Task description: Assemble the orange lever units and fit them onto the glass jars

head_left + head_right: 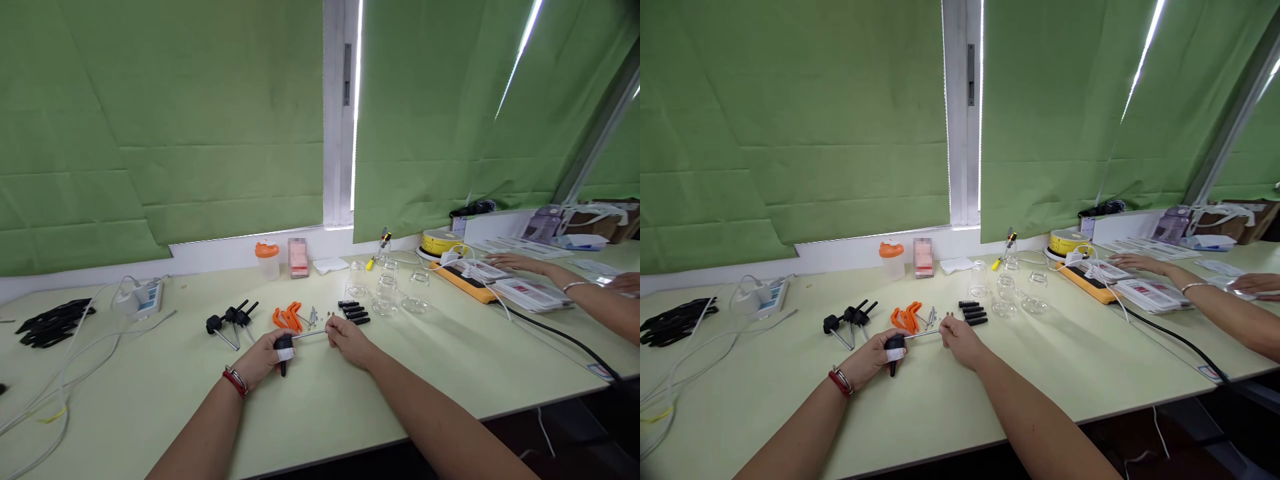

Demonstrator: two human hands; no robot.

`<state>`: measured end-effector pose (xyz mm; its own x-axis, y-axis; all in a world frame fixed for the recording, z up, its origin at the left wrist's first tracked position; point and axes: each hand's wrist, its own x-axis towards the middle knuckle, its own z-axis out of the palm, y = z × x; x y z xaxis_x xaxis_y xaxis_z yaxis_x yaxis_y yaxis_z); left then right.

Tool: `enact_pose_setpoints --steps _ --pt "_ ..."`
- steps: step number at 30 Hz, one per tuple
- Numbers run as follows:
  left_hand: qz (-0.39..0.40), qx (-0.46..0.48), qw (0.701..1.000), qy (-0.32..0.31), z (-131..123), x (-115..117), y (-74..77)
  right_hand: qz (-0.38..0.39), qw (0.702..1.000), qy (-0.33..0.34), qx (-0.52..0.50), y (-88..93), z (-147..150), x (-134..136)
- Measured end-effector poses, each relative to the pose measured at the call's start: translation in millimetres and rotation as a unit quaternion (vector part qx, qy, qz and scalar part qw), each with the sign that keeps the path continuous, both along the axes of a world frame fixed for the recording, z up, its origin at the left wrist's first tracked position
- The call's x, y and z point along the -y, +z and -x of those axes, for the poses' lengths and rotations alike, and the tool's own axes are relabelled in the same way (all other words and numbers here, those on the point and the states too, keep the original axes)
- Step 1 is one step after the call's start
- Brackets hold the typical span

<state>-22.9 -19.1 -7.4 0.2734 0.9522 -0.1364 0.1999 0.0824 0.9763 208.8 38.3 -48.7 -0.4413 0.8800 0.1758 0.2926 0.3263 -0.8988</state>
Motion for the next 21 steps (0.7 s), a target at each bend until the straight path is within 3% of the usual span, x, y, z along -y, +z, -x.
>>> enact_pose_setpoints --steps 17,21 --pt "-0.002 0.002 1.000 -0.008 2.5 -0.6 -3.8 -0.003 1.000 -0.009 0.010 4.3 0.3 2.1" --pt "-0.002 0.006 1.000 -0.006 1.8 -0.6 -3.6 0.014 1.000 0.003 -0.026 5.8 -0.1 4.2"
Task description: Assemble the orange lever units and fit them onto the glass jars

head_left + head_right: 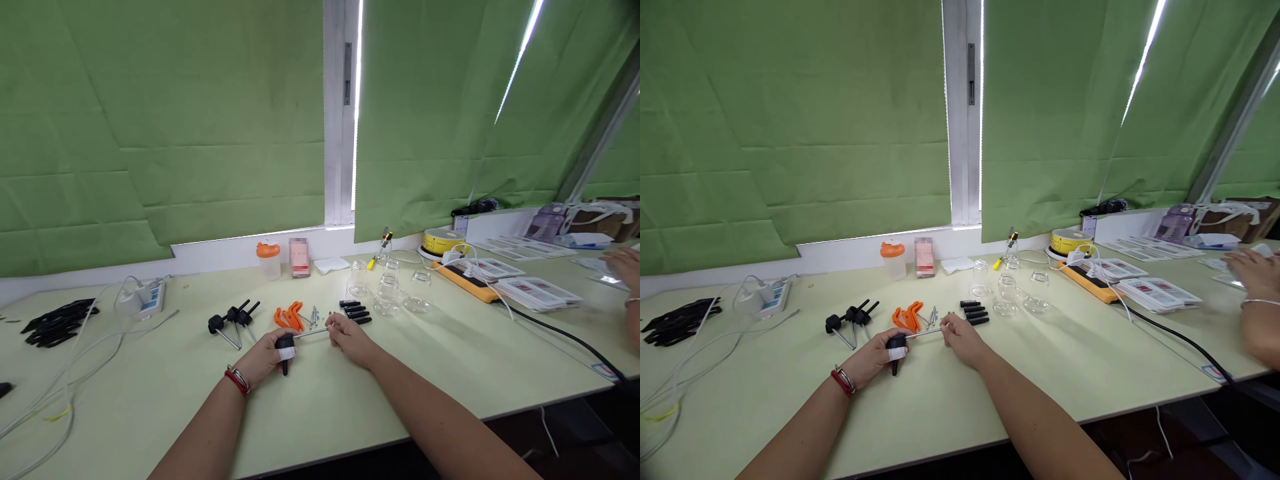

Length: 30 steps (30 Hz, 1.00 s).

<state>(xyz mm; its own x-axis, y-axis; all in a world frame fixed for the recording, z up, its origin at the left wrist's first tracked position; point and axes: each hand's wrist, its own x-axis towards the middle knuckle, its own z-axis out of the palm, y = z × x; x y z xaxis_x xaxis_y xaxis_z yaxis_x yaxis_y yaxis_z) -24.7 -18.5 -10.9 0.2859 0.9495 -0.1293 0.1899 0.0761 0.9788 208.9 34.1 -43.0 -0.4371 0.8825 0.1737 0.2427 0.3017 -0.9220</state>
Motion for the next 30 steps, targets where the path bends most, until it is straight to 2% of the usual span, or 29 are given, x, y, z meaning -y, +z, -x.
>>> enact_pose_setpoints --steps 5,30 --pt "-0.003 -0.002 1.000 -0.003 0.3 -0.5 0.0 0.002 1.000 0.016 -0.016 -0.7 -0.2 0.3" --pt "-0.003 0.001 1.000 -0.006 -0.7 0.7 1.4 -0.002 0.999 -0.007 0.032 -2.2 1.0 -2.4"
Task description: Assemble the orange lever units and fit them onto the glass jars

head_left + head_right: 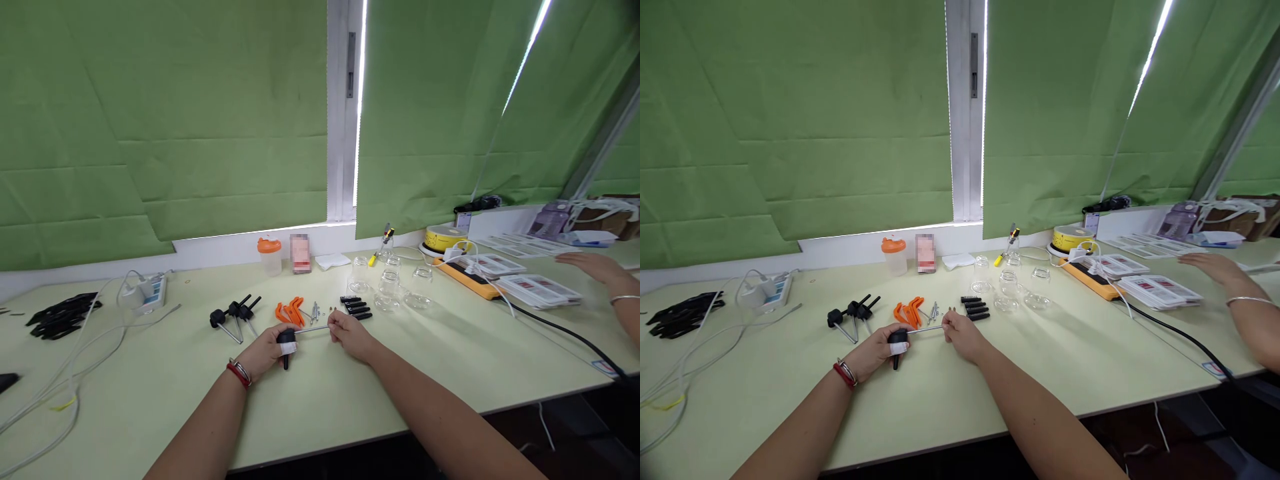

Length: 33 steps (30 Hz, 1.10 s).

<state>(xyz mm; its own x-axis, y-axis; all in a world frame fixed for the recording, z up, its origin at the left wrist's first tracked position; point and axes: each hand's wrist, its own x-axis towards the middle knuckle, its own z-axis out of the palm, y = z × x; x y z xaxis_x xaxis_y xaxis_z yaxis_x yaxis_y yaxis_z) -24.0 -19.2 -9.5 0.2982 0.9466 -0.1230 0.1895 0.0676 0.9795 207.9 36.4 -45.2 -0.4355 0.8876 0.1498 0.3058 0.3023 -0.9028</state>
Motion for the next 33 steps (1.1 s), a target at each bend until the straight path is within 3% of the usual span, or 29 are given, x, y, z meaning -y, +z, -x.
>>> enact_pose_setpoints --steps 33 --pt "-0.008 -0.003 1.000 -0.006 4.7 -3.2 -8.1 -0.008 1.000 0.006 0.012 3.7 -0.7 1.4"
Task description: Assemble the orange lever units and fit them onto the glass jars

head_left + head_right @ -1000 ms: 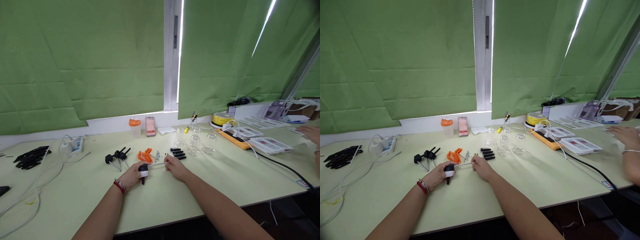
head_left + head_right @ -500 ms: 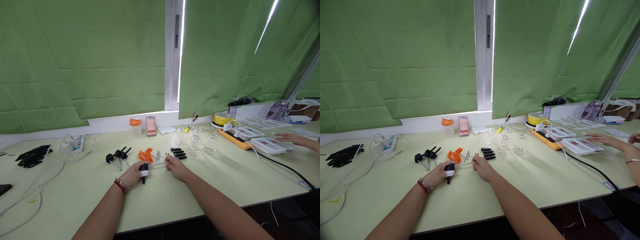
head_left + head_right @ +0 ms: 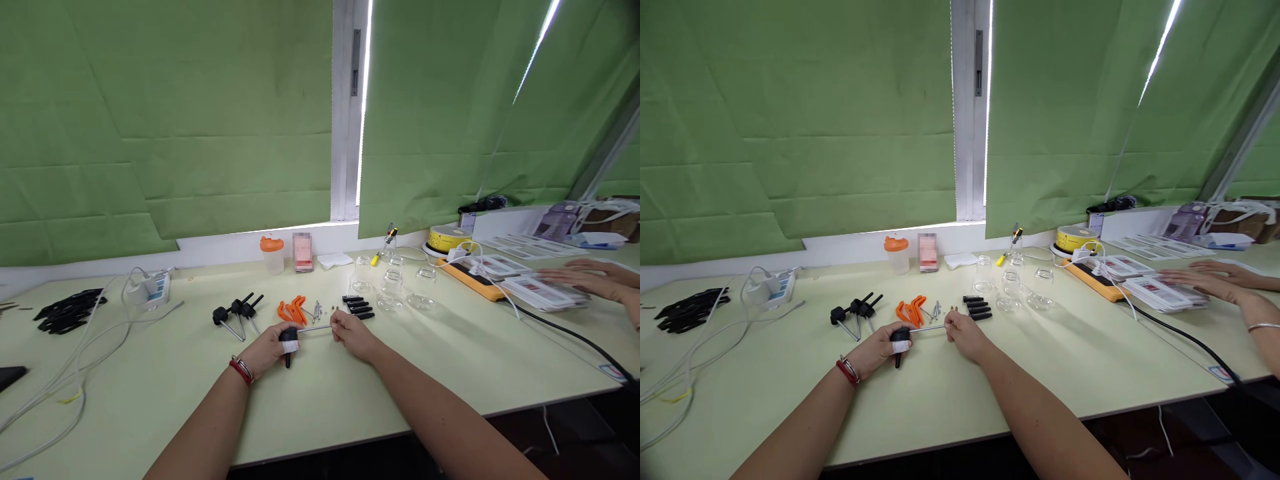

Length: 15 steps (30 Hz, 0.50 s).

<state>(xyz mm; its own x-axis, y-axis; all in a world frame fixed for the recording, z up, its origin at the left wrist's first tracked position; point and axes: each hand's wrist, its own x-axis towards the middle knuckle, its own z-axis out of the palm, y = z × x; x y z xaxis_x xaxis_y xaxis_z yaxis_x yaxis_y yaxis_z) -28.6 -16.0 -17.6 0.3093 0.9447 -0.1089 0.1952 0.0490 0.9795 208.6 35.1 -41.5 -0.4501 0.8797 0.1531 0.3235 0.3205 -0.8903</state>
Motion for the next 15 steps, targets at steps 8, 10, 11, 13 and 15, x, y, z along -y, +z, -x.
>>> enact_pose_setpoints --steps 8,10,11,13,15 --pt "0.005 0.005 1.000 0.009 -0.9 0.7 1.7 -0.027 1.000 0.002 0.015 1.1 -1.9 0.6" --pt "0.005 0.006 1.000 0.004 -1.8 1.3 1.7 -0.032 0.999 0.000 0.023 1.3 -2.1 0.8" --pt "0.005 0.006 1.000 0.004 -2.6 1.5 1.6 -0.033 0.999 -0.002 0.026 1.3 -2.0 1.0" --pt "0.000 0.003 1.000 0.006 -3.9 1.7 1.8 -0.036 0.999 -0.007 0.028 1.2 -1.7 1.5" --pt "-0.023 -0.001 0.999 0.030 -2.9 0.7 3.8 -0.040 0.999 -0.014 0.024 1.2 -1.3 2.2"
